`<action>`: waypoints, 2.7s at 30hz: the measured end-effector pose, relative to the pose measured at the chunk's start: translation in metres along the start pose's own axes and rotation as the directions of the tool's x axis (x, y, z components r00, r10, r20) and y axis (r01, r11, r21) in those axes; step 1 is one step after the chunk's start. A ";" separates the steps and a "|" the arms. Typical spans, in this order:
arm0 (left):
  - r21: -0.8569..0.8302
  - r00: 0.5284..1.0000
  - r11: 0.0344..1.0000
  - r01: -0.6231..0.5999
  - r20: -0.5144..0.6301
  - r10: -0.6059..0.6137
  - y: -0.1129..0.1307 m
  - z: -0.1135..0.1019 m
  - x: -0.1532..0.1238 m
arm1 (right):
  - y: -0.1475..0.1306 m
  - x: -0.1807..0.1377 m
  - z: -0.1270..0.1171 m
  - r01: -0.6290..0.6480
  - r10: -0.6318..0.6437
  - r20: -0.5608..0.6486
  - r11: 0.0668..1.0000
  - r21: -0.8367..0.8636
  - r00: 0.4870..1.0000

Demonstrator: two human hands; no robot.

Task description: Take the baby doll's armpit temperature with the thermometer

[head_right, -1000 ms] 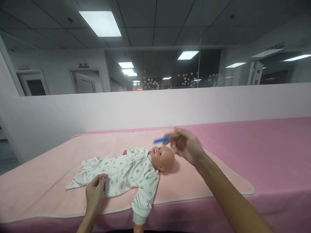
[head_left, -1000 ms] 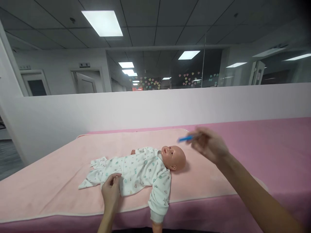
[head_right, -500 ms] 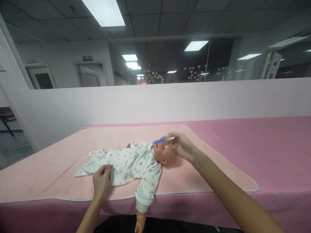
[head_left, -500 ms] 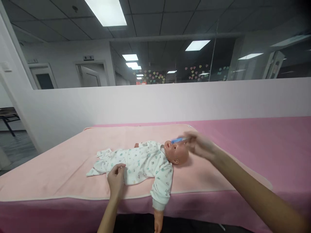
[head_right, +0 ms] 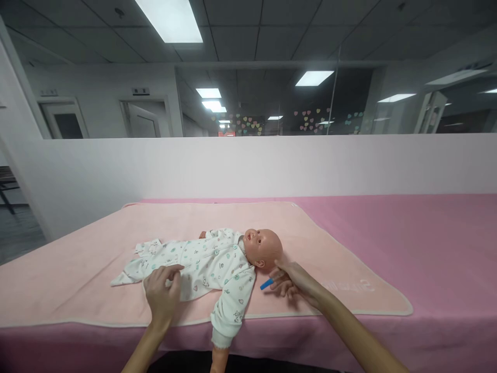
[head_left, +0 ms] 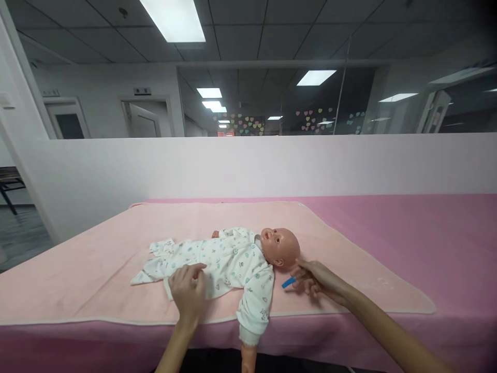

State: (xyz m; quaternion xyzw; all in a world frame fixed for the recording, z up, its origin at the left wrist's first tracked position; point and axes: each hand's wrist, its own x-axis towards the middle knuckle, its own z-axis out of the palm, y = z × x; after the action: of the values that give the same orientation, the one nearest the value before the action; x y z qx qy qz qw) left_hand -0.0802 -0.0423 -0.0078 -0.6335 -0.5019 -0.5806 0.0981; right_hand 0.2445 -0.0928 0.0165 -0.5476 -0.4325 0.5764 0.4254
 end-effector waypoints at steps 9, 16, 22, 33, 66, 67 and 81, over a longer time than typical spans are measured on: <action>-0.049 0.960 0.990 -0.134 0.243 0.142 0.078 0.078 0.020 | 0.031 0.027 -0.030 0.061 -0.007 -0.387 0.990 0.127 0.922; 0.011 0.920 0.952 -0.307 0.259 0.294 0.069 0.097 0.009 | 0.017 0.026 0.011 0.422 -0.498 -0.551 0.865 -0.270 0.669; -0.018 0.930 0.950 -0.311 0.199 0.308 0.063 0.094 0.003 | -0.006 0.066 0.114 0.648 -0.839 -0.288 0.541 -0.536 0.461; 0.085 0.945 0.956 -0.279 0.203 0.258 0.057 0.105 0.001 | 0.011 0.103 0.129 0.708 -0.950 -0.186 0.310 -0.635 0.250; -0.064 0.987 0.991 -0.115 0.108 0.121 0.064 0.094 0.002 | 0.014 0.106 0.130 0.703 -0.887 -0.381 0.446 -0.553 0.263; -0.065 0.986 0.990 -0.124 0.105 0.131 0.063 0.094 0.002 | 0.014 0.106 0.130 0.705 -0.892 -0.380 0.432 -0.562 0.244; -0.080 0.962 0.974 -0.211 0.161 0.222 0.063 0.092 0.003 | 0.015 0.105 0.129 0.720 -0.896 -0.410 0.396 -0.570 0.168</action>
State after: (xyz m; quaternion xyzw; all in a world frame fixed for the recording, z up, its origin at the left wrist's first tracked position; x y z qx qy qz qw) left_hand 0.0250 -0.0056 -0.0048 -0.7343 -0.4178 -0.5259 0.0982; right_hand 0.1114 0.0004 -0.0220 -0.4406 -0.5375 -0.0427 0.7178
